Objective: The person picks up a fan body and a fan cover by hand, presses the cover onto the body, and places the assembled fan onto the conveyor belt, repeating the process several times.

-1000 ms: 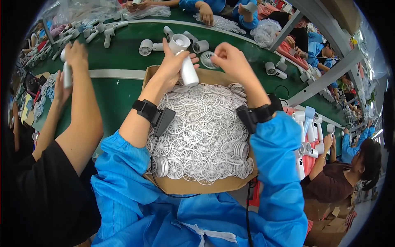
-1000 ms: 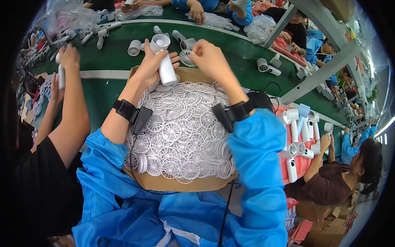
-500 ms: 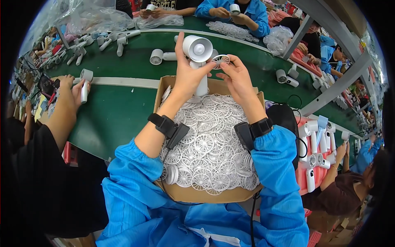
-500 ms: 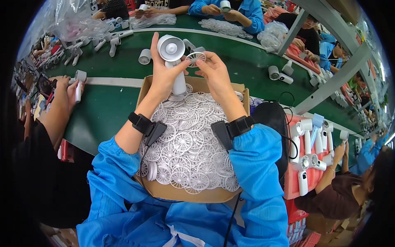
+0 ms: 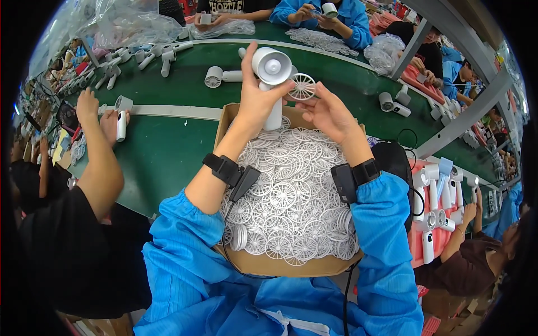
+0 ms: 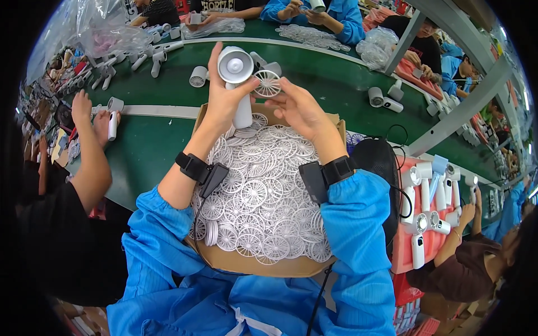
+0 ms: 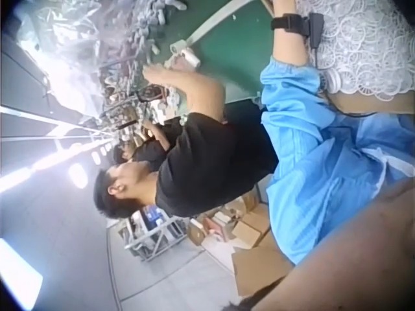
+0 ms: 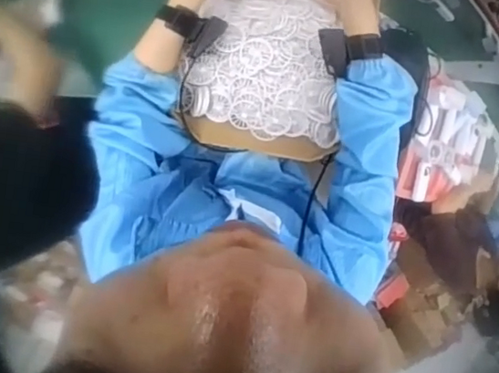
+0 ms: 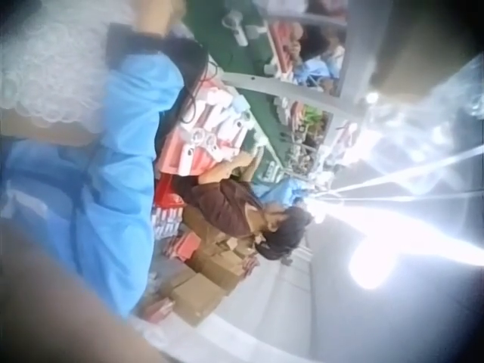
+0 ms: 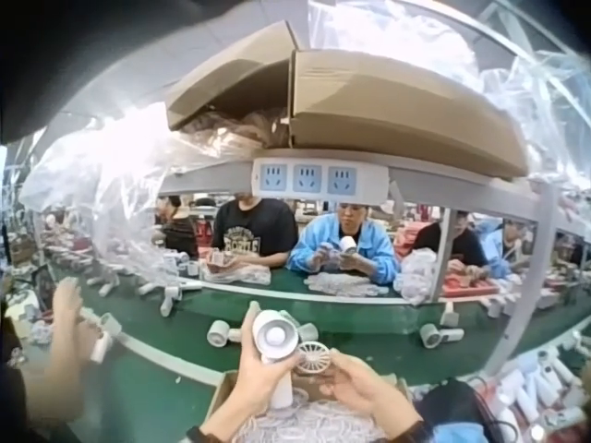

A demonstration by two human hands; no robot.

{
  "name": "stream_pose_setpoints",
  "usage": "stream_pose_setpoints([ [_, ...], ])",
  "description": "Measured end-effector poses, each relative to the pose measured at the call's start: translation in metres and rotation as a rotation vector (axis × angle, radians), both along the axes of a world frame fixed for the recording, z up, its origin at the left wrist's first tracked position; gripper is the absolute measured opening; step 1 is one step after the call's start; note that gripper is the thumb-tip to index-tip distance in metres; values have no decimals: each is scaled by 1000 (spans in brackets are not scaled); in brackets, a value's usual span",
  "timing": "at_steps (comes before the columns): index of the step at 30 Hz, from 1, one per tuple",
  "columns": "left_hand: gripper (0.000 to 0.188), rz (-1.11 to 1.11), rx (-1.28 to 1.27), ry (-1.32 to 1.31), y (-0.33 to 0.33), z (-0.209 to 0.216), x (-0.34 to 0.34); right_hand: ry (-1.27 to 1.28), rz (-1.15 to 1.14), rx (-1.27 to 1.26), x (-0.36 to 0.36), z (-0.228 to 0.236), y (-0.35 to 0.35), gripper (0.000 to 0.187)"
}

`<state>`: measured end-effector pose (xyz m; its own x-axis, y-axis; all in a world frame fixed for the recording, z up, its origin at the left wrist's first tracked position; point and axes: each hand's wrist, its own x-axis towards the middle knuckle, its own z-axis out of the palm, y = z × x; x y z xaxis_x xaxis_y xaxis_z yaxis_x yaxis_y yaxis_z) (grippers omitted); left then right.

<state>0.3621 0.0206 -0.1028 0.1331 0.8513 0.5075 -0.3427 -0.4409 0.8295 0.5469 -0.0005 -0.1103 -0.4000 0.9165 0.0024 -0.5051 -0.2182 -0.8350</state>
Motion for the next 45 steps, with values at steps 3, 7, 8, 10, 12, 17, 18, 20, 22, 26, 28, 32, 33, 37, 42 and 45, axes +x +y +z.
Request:
stream_pose_setpoints([
  [3,95,-52,28,-8,4,-3,4,31,13,-1,3,-5,0,31],
  [7,93,-13,-103,1,7,-11,5,-255,-207,176,-10,-3,0,32],
  [8,93,13,-174,5,7,-11,6,-407,-328,268,-15,0,-1,33],
  [10,91,-28,-196,48,6,-14,6,-648,-523,553,-22,3,-4,33],
  [12,87,-114,-246,138,4,-18,9,-1120,-912,1128,-26,4,-7,33],
  [17,78,-158,-213,183,-6,-17,23,-1140,-973,1098,-29,6,-12,33],
  [18,79,-127,-169,178,-3,-22,25,-1139,-975,1107,-28,6,-13,33],
  [20,79,-66,-81,172,1,-25,27,-1136,-983,1122,-28,6,-13,33],
  [22,79,-47,-61,200,0,-26,28,-1140,-981,1121,-26,4,-12,33],
  [26,76,-18,-32,270,-3,-24,30,-1169,-978,1126,-24,4,-13,33],
  [28,73,-30,-52,306,-3,-23,29,-1208,-985,1136,-23,6,-15,33],
  [32,70,-45,-87,319,-11,-20,33,-1280,-1000,1188,-18,3,-15,33],
  [33,70,-43,-86,316,-11,-19,33,-1280,-999,1192,-15,3,-14,33],
  [37,68,-309,-159,136,-13,-16,31,-1246,-986,1359,-6,4,-11,35],
  [42,69,-284,-135,146,-13,-13,32,-1067,-974,1227,-15,-3,-10,35],
  [45,69,-191,-48,186,-13,-13,36,-996,-1024,1132,-20,-6,-14,34],
])
